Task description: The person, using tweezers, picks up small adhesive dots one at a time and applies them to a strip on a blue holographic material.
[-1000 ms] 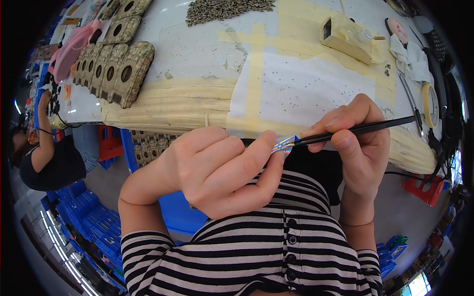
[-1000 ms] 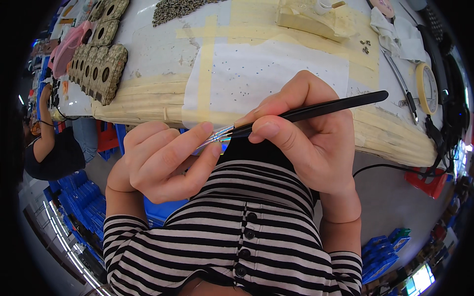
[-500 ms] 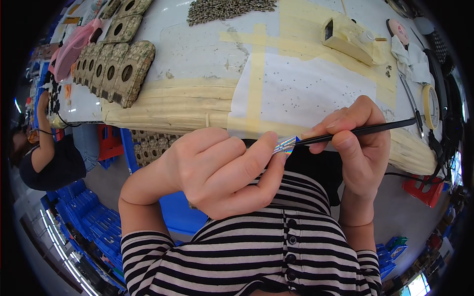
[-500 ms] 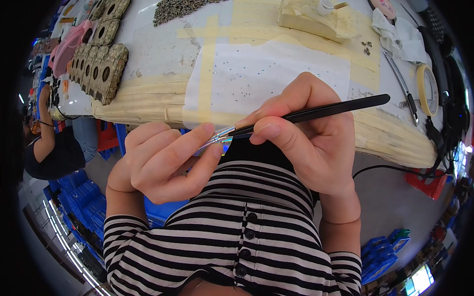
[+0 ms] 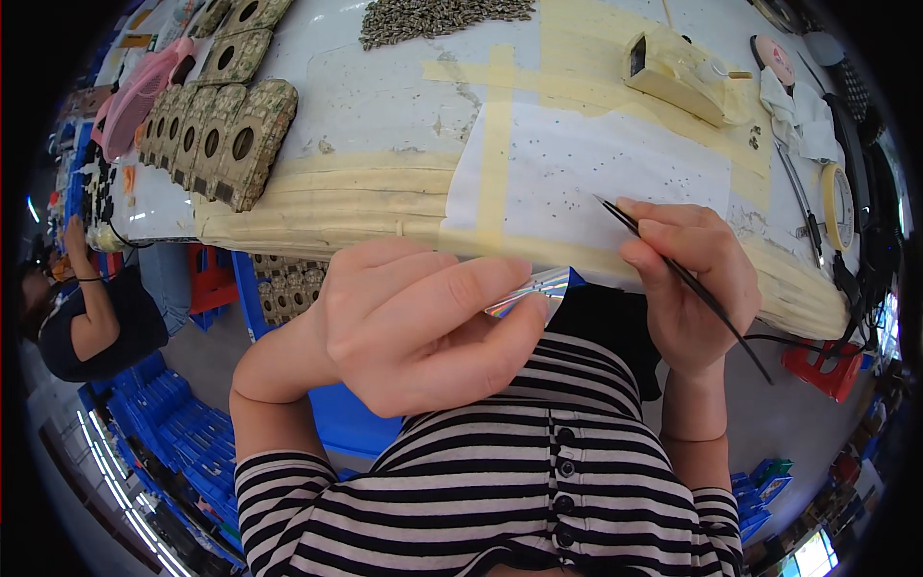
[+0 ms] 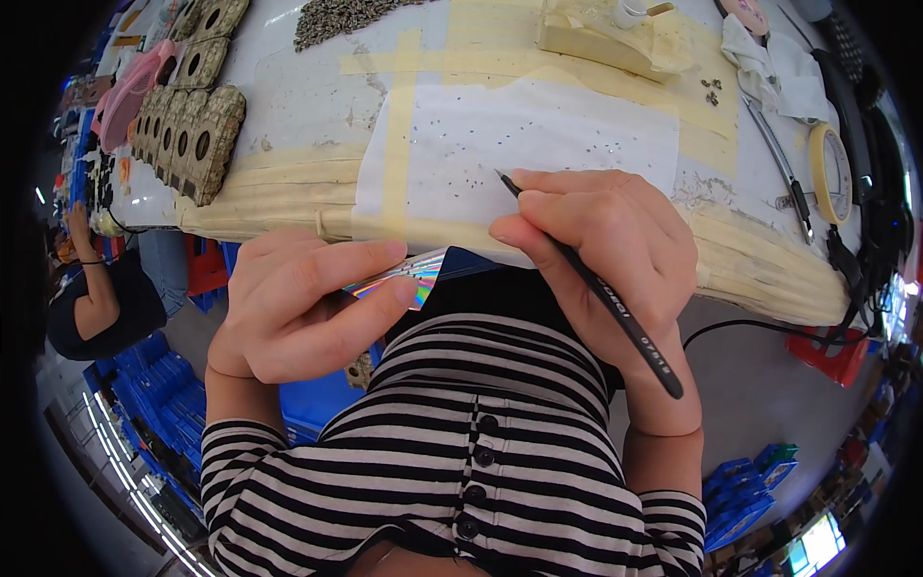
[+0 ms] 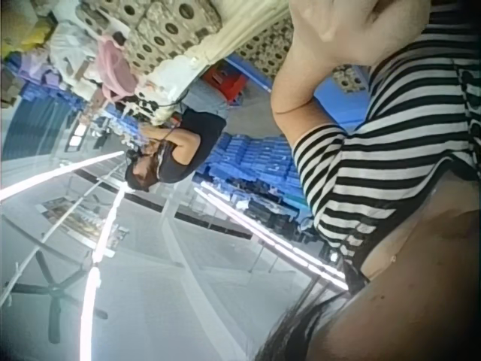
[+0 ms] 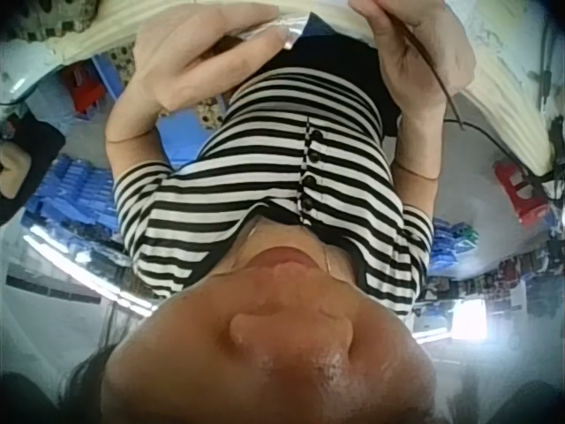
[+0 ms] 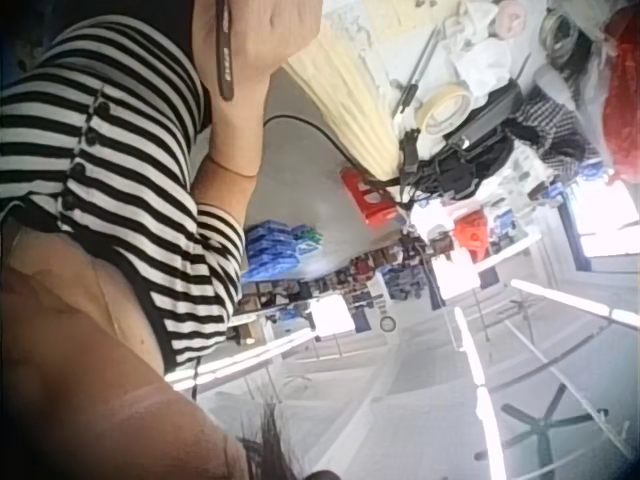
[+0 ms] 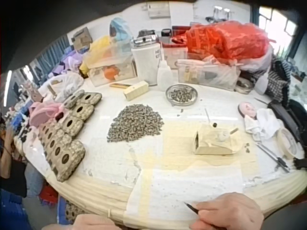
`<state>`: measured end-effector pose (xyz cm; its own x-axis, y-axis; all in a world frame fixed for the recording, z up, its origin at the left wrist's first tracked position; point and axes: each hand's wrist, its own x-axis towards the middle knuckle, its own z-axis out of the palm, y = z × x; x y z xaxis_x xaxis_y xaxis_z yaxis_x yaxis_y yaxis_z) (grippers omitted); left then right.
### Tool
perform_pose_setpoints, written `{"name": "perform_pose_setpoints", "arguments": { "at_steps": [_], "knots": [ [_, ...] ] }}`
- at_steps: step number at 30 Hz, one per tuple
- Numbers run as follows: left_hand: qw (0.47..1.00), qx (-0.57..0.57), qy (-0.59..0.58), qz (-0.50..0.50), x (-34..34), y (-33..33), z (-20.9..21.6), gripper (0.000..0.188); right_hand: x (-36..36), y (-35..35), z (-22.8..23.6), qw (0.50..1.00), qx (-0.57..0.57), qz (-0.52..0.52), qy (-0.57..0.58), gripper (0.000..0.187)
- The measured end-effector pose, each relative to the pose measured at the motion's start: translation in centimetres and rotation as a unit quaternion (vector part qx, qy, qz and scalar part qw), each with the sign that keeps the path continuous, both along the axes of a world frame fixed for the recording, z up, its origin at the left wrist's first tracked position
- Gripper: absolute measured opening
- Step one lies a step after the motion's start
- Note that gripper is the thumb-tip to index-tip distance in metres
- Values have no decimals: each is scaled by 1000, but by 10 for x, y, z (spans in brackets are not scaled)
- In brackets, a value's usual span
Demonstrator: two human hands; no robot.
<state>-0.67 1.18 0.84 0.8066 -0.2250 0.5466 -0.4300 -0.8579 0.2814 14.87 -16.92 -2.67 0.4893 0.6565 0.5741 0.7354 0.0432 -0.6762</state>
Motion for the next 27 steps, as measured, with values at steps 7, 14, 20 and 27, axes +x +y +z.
{"name": "perform_pose_setpoints", "arguments": {
  "at_steps": [7,14,20,27],
  "knots": [
    [993,-113,39,0,6,4,1,21,-1,-1,0,1000,-13,0,-24,24],
    [860,-409,274,133,5,4,12,15,-6,-6,-2,996,39,-6,77,27],
    [764,-528,345,134,17,12,8,16,-11,-4,6,993,50,95,46,29],
    [765,-535,338,118,24,14,5,14,-15,19,-1,992,86,92,-20,30]
  ]
}}
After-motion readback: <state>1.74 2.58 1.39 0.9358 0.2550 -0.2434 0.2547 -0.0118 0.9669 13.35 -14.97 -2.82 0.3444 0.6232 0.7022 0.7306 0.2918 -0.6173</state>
